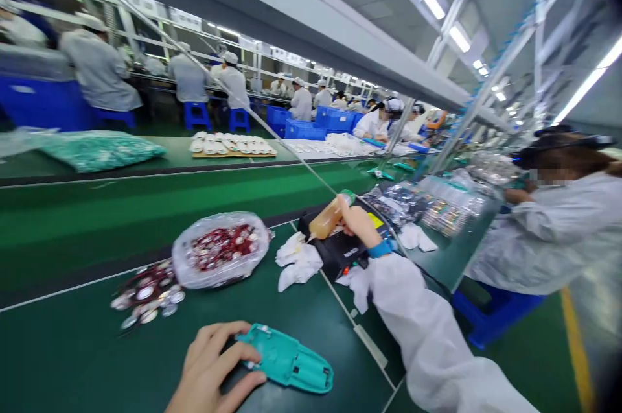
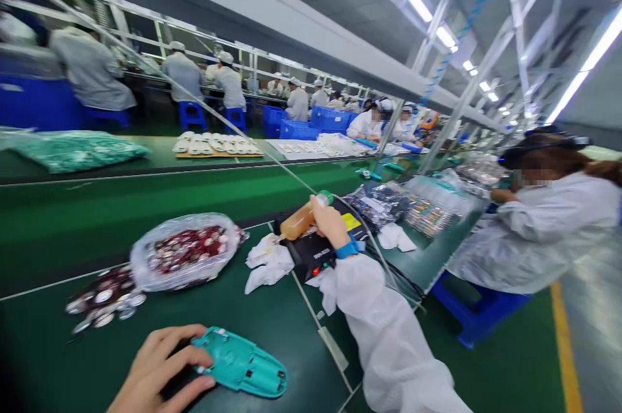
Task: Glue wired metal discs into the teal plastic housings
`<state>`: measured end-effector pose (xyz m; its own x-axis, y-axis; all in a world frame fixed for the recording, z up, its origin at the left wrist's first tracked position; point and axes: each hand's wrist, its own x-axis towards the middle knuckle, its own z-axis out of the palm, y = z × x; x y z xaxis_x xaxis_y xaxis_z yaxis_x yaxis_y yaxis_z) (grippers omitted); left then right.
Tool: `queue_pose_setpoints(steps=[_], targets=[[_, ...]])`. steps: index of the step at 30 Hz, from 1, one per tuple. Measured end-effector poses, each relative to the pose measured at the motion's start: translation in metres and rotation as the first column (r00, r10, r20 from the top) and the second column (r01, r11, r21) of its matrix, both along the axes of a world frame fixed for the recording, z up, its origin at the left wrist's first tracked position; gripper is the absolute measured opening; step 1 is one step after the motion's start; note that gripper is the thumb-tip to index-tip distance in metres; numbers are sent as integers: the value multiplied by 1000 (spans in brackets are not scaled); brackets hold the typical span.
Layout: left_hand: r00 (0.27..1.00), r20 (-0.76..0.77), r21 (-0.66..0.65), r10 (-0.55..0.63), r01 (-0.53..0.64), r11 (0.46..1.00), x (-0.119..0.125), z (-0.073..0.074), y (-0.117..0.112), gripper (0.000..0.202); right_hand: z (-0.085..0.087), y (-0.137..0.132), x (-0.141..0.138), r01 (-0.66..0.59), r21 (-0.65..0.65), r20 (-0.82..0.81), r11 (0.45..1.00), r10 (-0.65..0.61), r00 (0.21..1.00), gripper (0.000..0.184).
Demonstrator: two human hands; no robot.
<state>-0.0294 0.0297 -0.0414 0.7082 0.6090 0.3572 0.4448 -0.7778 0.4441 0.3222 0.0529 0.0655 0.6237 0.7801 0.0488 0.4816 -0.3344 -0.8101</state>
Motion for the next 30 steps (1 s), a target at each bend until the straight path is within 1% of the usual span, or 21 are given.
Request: queue_pose_setpoints(steps=[2, 3, 5, 8, 11, 13, 15, 17, 19, 22, 24, 27, 28, 30], targets=[[1000, -26, -60, 17, -19, 998, 3, 11, -8, 20, -5, -10, -1, -16, -102, 33, 995, 19, 999, 29], [999, -31, -87, 25, -28, 996, 4, 14, -10, 20, -7, -17, -1, -28, -135, 55, 990, 36, 998, 33], [1000, -17, -114, 26, -28, 993, 5, 14, -12, 20, -9, -33, -2, -66, -165, 108, 984, 85, 991, 39], [999, 31, -99, 9, -6, 995, 5, 8, -10, 19, -10, -64, -1, -111, -156, 217, 982, 144, 965, 43], [995, 104, -63, 6, 0, 998, 6, 5, -9, 22, -13, -96, 0, -145, -140, 317, 979, 183, 931, 37], [989, 149, -48, 23, -16, 999, 8, 5, -9, 26, -19, -115, -2, -171, -138, 367, 975, 211, 906, 33], [987, 159, -47, 37, -30, 998, 8, 5, -10, 26, -31, -128, -5, -195, -133, 411, 972, 233, 881, 28], [991, 134, -47, 19, -13, 999, 8, 5, -10, 23, -45, -136, -11, -217, -133, 448, 967, 254, 857, 26], [994, 105, -51, 3, 2, 999, 7, 5, -9, 19, -60, -139, -18, -231, -139, 484, 963, 269, 833, 28], [996, 87, -64, 0, 5, 998, 6, 7, -9, 14, -74, -141, -26, -233, -142, 524, 962, 273, 807, 26], [996, 85, -72, -13, 19, 997, 6, 11, -10, 12, -74, -143, -33, -254, -139, 523, 957, 288, 802, 21], [995, 95, -89, -16, 25, 996, 7, 18, -13, 10, -66, -144, -48, -332, -125, 480, 935, 350, 804, 13], [995, 99, -96, -13, 23, 995, 8, 21, -14, 9, -62, -143, -56, -362, -108, 456, 926, 369, 810, 12], [995, 98, -105, -4, 15, 994, 8, 23, -17, 8, -55, -138, -74, -435, -47, 409, 899, 414, 813, 15]])
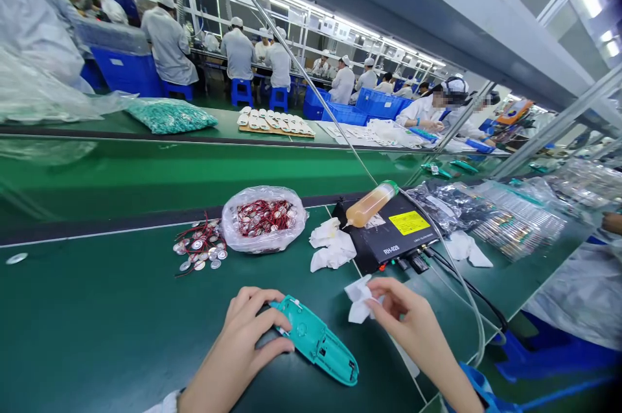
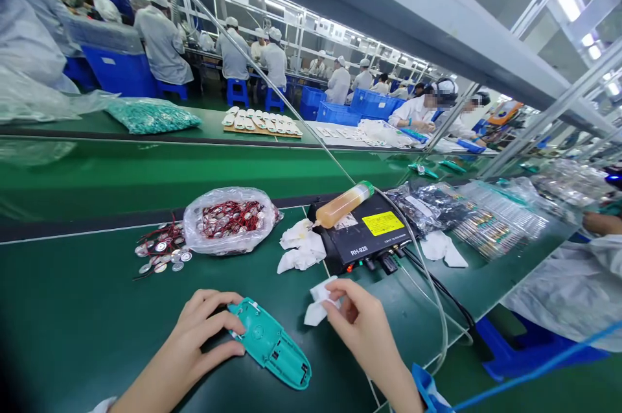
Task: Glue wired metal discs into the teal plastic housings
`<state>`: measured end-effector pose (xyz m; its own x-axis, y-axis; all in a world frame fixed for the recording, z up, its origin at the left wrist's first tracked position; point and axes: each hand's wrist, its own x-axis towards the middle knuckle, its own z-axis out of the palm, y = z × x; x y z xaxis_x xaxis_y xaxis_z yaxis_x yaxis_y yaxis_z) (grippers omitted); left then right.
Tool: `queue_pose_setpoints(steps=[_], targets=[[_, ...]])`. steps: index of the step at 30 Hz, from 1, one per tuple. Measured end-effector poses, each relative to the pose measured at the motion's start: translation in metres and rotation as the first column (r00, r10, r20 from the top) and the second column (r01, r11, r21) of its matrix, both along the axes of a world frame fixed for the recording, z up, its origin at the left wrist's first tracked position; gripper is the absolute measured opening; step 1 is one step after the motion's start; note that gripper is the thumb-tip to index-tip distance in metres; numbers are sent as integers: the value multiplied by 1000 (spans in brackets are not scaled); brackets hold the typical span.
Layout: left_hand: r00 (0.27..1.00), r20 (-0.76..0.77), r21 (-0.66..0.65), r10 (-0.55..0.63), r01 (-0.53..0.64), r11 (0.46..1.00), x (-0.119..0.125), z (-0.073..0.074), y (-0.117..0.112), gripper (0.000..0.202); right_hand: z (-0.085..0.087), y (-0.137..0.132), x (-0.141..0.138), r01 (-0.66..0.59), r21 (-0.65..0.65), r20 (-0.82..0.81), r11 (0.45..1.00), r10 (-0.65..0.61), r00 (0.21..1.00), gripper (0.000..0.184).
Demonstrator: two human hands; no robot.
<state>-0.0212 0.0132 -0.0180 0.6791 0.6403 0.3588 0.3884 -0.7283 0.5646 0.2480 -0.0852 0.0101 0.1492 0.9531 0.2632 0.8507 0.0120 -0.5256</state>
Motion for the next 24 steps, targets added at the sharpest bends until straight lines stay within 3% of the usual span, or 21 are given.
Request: queue_pose_setpoints(steps=[3, 5, 7, 10, 16, 20, 22, 24], targets=[[1000, -9, -4, 2, -2, 1000, -1, 0, -1, 7, 7, 13, -28, -247, 77, 60, 966, 243, 968, 23], [1000, -4, -5, 3, -3, 1000, -1, -2, -1, 7, 8, 22, -40, -409, 15, 246, 912, 393, 886, 24], [1000, 3, -8, 4, -4, 1000, 0, -4, -1, 7, 6, 29, -45, -461, -77, 368, 884, 455, 811, 20], [1000, 13, -20, 27, -27, 999, 2, -5, -2, 8, 2, 29, -34, -406, -129, 426, 905, 420, 801, 17], [998, 35, -36, 47, -46, 998, 3, -7, -4, 8, 14, 6, 20, -168, -64, 501, 984, 177, 847, 22], [1000, 24, -35, 17, -16, 999, 2, -5, -1, 8, 18, -1, 14, -91, 96, 324, 991, 55, 944, 18], [1000, 14, -32, 5, -5, 999, 1, -3, -1, 7, 12, 2, -5, -156, 131, 222, 979, 124, 967, 19], [1000, 9, -17, -2, 2, 1000, 1, -1, -1, 6, 2, 8, -25, -303, 93, 235, 948, 275, 932, 25]])
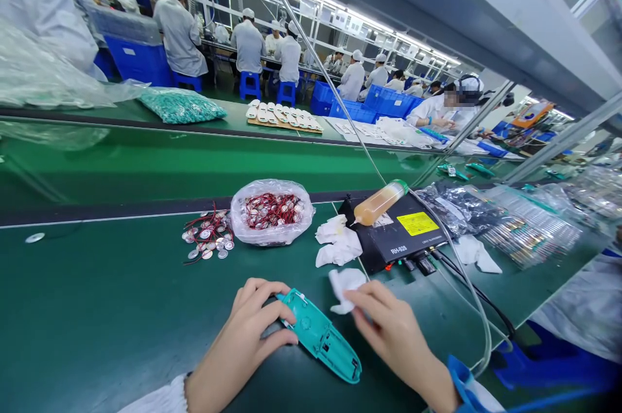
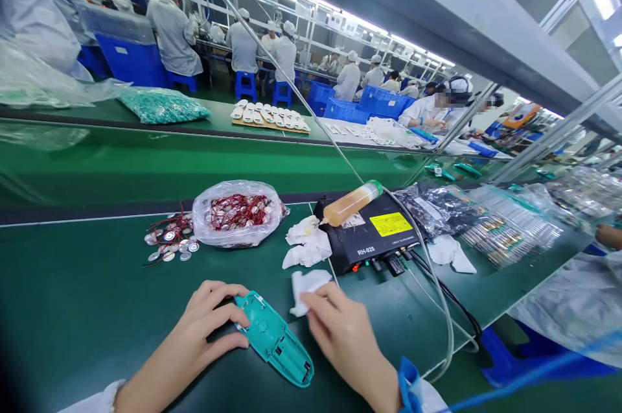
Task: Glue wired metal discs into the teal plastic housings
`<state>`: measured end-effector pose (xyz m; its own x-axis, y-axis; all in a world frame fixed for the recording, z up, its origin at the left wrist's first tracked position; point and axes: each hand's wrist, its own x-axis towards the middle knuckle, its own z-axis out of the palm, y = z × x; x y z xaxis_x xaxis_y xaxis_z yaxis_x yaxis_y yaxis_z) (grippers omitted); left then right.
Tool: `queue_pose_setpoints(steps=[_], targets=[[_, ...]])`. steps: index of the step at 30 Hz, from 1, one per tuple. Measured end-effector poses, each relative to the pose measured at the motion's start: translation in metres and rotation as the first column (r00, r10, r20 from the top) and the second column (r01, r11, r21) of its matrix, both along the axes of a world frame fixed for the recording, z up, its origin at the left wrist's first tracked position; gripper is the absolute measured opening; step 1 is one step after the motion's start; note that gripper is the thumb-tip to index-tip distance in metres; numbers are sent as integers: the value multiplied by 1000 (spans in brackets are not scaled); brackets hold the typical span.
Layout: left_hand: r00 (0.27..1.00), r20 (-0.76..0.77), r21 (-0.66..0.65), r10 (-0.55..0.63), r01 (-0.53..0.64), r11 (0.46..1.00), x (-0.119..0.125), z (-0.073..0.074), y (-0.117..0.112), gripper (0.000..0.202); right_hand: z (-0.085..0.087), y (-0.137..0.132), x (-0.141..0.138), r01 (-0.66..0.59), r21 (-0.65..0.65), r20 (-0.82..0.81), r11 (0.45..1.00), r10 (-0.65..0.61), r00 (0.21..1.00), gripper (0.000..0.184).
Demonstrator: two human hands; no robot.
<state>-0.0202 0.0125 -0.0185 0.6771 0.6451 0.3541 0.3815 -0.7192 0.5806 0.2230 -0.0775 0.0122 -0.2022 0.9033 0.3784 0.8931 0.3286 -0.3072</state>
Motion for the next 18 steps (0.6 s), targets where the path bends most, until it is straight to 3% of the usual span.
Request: queue_pose_setpoints(steps=[3, 6, 9, 11, 14, 16, 17, 18], targets=[[1000, 7, 39, -21, 21, 999, 0, 2, -1, 6, -11, 12, -20, -163, -45, 76, 986, 166, 983, 26], [999, 27, 71, -26, 24, 997, -1, 3, -3, 9, -12, 24, -20, -147, -5, 55, 989, 147, 988, 24], [999, 28, 88, -47, 44, 995, -2, 4, -3, 12, -2, 29, -8, 34, 115, -44, 993, -29, 999, 23], [997, 17, 89, -69, 67, 994, -2, 4, -3, 12, 9, 25, 4, 198, 206, -154, 958, -168, 974, 18], [998, 14, 80, -68, 66, 995, -2, 3, -2, 11, 24, 10, 22, 446, 305, -343, 841, -340, 876, 10], [998, 19, 70, -61, 59, 996, -2, 3, -3, 11, 32, -1, 32, 622, 307, -536, 720, -409, 738, 10], [998, 24, 63, -54, 52, 997, -1, 3, -3, 12, 34, -5, 35, 672, 286, -602, 683, -418, 681, 12], [999, 30, 53, -45, 43, 998, -1, 2, -4, 13, 35, -8, 36, 685, 264, -627, 679, -419, 657, 13]])
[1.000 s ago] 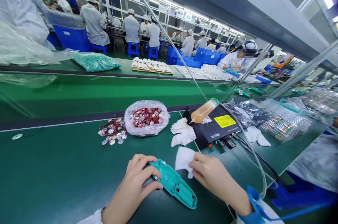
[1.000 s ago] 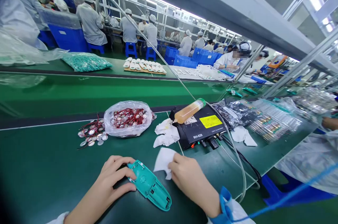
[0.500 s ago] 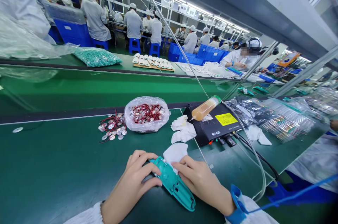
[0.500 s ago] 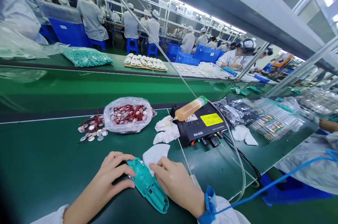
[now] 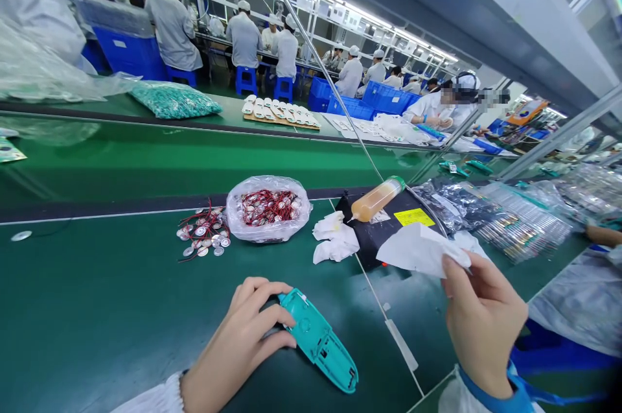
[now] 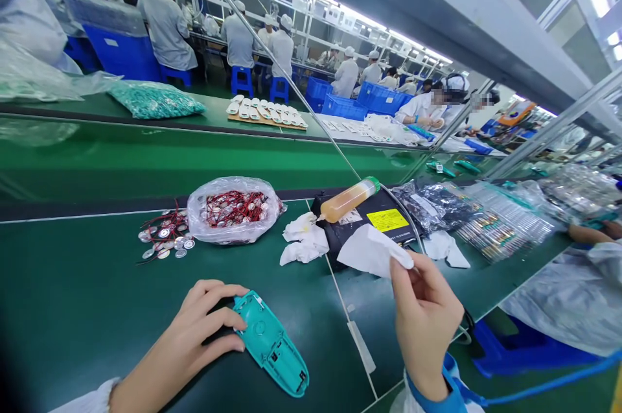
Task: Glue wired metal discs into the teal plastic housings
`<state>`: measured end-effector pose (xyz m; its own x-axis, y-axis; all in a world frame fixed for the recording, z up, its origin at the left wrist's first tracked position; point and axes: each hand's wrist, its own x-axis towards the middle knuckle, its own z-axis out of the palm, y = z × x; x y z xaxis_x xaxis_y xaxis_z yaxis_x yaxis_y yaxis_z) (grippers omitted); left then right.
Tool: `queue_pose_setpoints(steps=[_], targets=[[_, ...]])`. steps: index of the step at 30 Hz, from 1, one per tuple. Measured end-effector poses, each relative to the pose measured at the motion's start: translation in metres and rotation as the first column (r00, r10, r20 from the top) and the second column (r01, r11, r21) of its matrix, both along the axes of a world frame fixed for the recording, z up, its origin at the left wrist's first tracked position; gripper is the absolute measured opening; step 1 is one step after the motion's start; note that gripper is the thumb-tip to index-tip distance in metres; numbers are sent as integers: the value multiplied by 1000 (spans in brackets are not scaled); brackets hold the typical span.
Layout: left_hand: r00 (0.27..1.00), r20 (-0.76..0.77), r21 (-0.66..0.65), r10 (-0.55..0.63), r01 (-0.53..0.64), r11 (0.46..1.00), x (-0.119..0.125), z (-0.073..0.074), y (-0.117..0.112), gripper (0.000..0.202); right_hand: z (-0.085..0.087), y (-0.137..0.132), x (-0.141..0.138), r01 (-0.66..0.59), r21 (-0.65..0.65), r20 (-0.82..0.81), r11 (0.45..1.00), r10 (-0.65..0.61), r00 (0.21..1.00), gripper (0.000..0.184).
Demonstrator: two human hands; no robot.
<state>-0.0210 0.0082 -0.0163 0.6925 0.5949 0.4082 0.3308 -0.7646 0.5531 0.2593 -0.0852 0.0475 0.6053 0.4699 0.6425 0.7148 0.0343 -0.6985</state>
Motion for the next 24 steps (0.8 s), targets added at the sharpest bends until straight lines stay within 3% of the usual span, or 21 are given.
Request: queue_pose_setpoints(steps=[1, 3, 5, 7, 11, 15, 17, 21, 24], targets=[[1000, 7, -10, 9, -9, 1000, 1, 0, -1, 14, 0, -2, 0, -39, -34, 8, 999, 39, 999, 11], [999, 21, -27, 26, -25, 999, 2, -1, -2, 17, -7, -2, -3, -183, -223, 128, 957, 215, 968, 9], [999, 19, -31, 31, -30, 999, 2, 0, -3, 16, -19, 1, -7, -262, -463, 245, 847, 406, 880, 16], [1000, -2, -30, 22, -22, 999, 1, 2, -2, 14, -35, 3, -8, -236, -600, 316, 764, 498, 808, 23], [999, -52, -24, 7, -9, 1000, 0, 3, 0, 10, -60, 1, 7, -72, -606, 429, 792, 401, 809, 31], [996, -44, -28, 76, -77, 997, 2, 2, -1, 6, -66, -9, 29, 39, -618, 474, 785, 332, 815, 36], [993, -39, -54, 114, -116, 992, 3, 4, -4, 9, -64, -17, 38, 20, -654, 448, 757, 365, 816, 43], [984, -44, -108, 172, -175, 979, 1, 13, -3, 44, -60, -35, 51, -34, -679, 414, 733, 420, 808, 44], [939, -121, 25, 322, -322, 946, -10, 20, 11, 24, -55, -43, 51, -115, -626, 402, 771, 446, 799, 34]])
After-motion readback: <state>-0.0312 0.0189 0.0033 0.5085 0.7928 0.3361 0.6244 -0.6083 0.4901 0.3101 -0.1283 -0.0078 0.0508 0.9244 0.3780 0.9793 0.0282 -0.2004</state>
